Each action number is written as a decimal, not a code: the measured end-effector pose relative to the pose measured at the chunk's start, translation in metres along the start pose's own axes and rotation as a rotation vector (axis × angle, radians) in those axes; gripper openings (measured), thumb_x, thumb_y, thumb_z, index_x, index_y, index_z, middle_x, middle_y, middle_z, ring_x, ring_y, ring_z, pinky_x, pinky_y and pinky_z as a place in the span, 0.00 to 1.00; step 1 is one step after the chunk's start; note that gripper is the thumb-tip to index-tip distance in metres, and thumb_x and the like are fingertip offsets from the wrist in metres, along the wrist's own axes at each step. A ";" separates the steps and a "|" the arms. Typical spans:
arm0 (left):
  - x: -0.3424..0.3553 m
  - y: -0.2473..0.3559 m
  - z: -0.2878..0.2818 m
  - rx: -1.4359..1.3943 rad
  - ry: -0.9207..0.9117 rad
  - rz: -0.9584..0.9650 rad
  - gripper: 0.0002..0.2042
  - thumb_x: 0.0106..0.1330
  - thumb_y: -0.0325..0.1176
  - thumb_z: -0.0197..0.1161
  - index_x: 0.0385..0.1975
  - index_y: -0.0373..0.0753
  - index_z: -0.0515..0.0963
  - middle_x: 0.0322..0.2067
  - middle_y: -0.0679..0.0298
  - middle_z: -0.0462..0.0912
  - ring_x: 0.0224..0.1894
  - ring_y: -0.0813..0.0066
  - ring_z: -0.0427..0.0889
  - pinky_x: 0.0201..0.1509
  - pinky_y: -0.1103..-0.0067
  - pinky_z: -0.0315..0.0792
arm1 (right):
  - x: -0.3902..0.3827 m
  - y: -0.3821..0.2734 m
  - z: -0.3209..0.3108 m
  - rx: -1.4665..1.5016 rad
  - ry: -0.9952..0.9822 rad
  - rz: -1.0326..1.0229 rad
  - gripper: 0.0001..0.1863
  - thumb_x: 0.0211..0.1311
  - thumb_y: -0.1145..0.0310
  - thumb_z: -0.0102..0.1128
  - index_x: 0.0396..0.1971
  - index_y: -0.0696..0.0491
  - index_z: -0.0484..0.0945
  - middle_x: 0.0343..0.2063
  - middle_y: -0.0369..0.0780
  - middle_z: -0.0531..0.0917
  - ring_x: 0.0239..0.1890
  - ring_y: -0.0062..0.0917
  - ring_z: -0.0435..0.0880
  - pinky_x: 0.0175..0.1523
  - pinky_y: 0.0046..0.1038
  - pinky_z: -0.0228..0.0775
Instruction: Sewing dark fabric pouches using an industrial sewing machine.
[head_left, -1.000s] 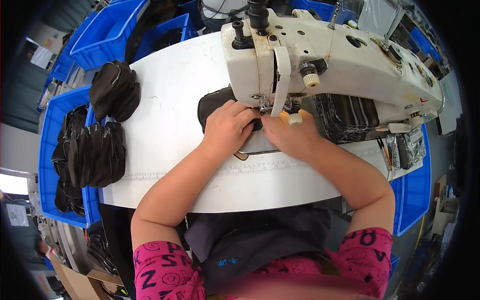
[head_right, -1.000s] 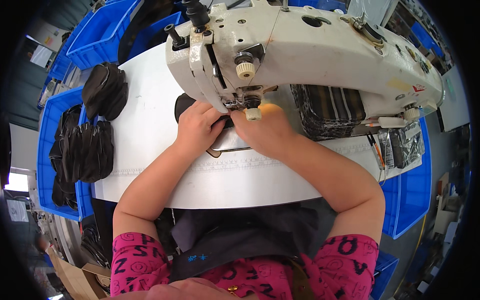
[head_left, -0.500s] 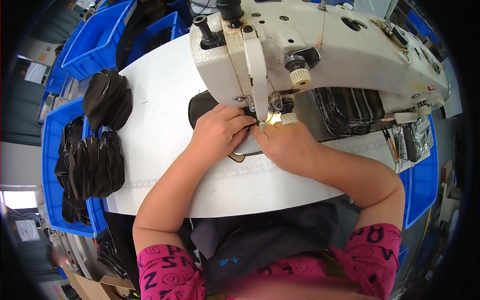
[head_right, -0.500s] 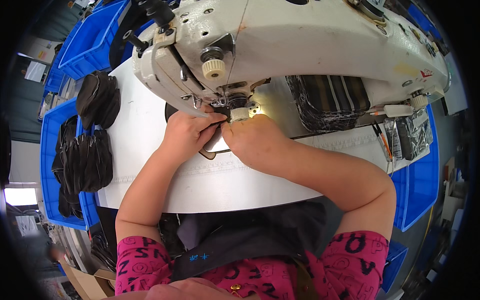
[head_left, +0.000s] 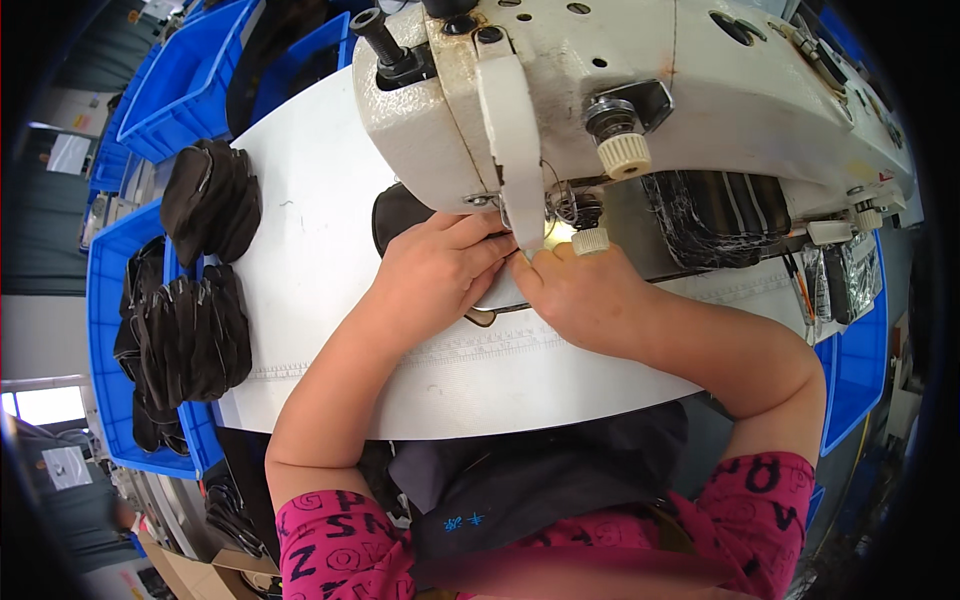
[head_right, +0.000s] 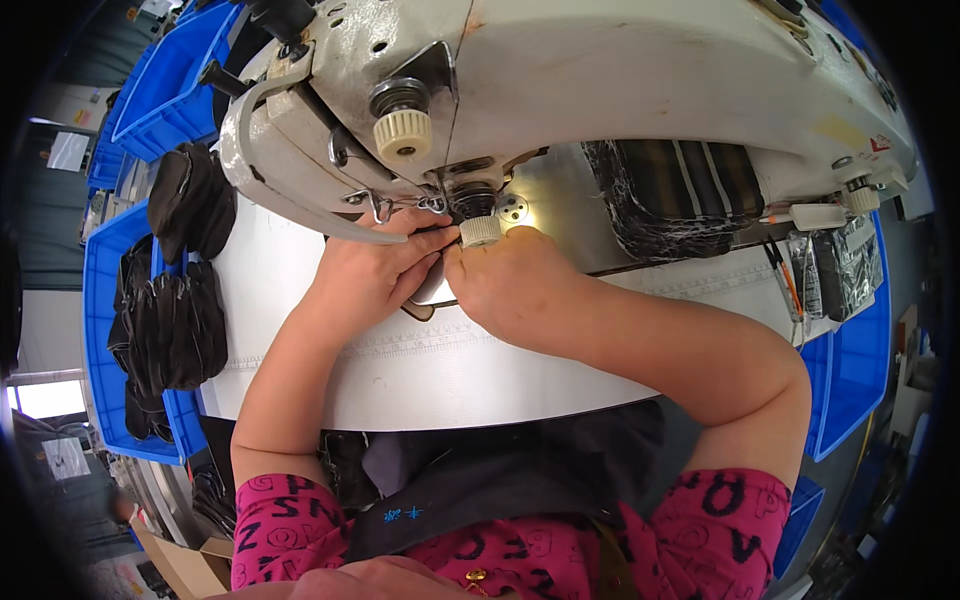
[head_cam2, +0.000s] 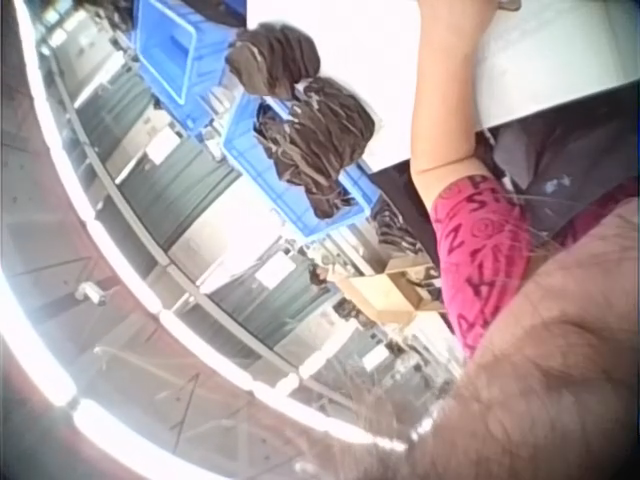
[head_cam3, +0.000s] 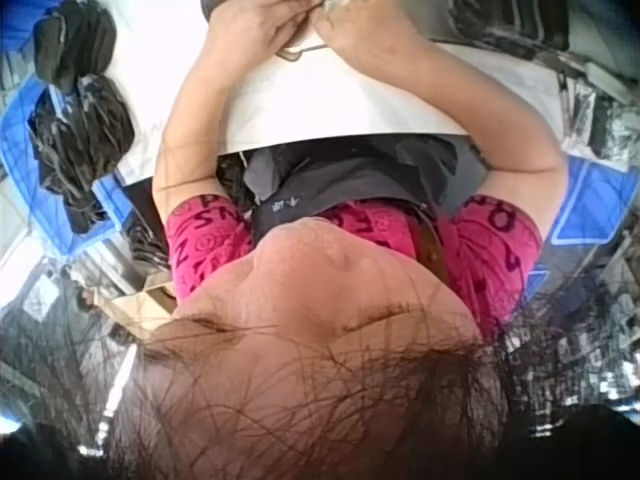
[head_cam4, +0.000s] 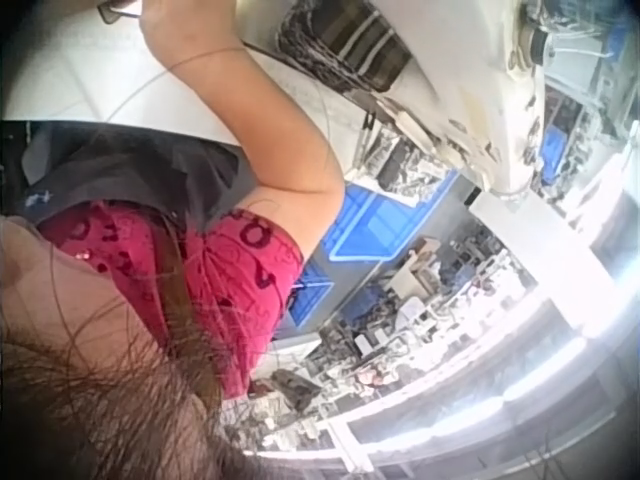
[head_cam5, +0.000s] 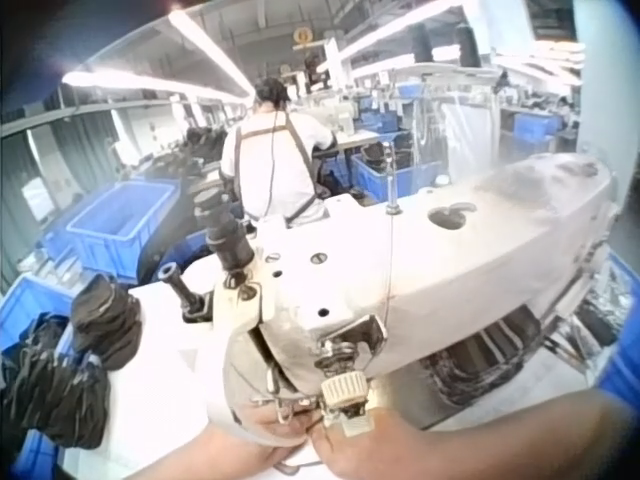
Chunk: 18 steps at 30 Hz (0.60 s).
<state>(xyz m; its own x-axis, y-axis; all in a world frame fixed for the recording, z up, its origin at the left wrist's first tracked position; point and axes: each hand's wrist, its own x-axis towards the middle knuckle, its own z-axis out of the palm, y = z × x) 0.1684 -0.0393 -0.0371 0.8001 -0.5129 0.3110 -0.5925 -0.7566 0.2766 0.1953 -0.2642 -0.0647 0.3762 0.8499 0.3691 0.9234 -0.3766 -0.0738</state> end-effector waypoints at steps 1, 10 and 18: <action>0.000 0.000 0.000 -0.002 -0.001 -0.004 0.18 0.58 0.26 0.70 0.50 0.46 0.89 0.47 0.68 0.86 0.45 0.61 0.84 0.51 0.66 0.76 | 0.000 0.000 0.000 -0.007 -0.001 0.002 0.10 0.50 0.71 0.65 0.34 0.57 0.80 0.22 0.35 0.79 0.22 0.27 0.82 0.27 0.32 0.71; 0.000 0.005 0.001 0.035 -0.006 -0.039 0.17 0.58 0.27 0.71 0.48 0.44 0.89 0.47 0.68 0.86 0.46 0.63 0.84 0.50 0.69 0.77 | 0.000 0.001 0.000 -0.001 0.002 -0.013 0.15 0.50 0.72 0.65 0.39 0.60 0.81 0.24 0.35 0.80 0.25 0.27 0.84 0.28 0.33 0.71; 0.001 0.013 0.011 0.153 0.021 -0.093 0.13 0.58 0.29 0.71 0.44 0.40 0.86 0.43 0.70 0.82 0.48 0.68 0.83 0.42 0.74 0.82 | 0.000 0.000 0.002 -0.046 -0.004 0.020 0.17 0.52 0.72 0.65 0.43 0.60 0.82 0.24 0.35 0.82 0.23 0.28 0.84 0.26 0.33 0.72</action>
<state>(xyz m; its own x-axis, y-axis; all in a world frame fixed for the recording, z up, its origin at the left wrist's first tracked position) 0.1626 -0.0537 -0.0433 0.8478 -0.4300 0.3103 -0.4933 -0.8543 0.1640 0.1956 -0.2640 -0.0664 0.3951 0.8434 0.3642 0.9112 -0.4101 -0.0388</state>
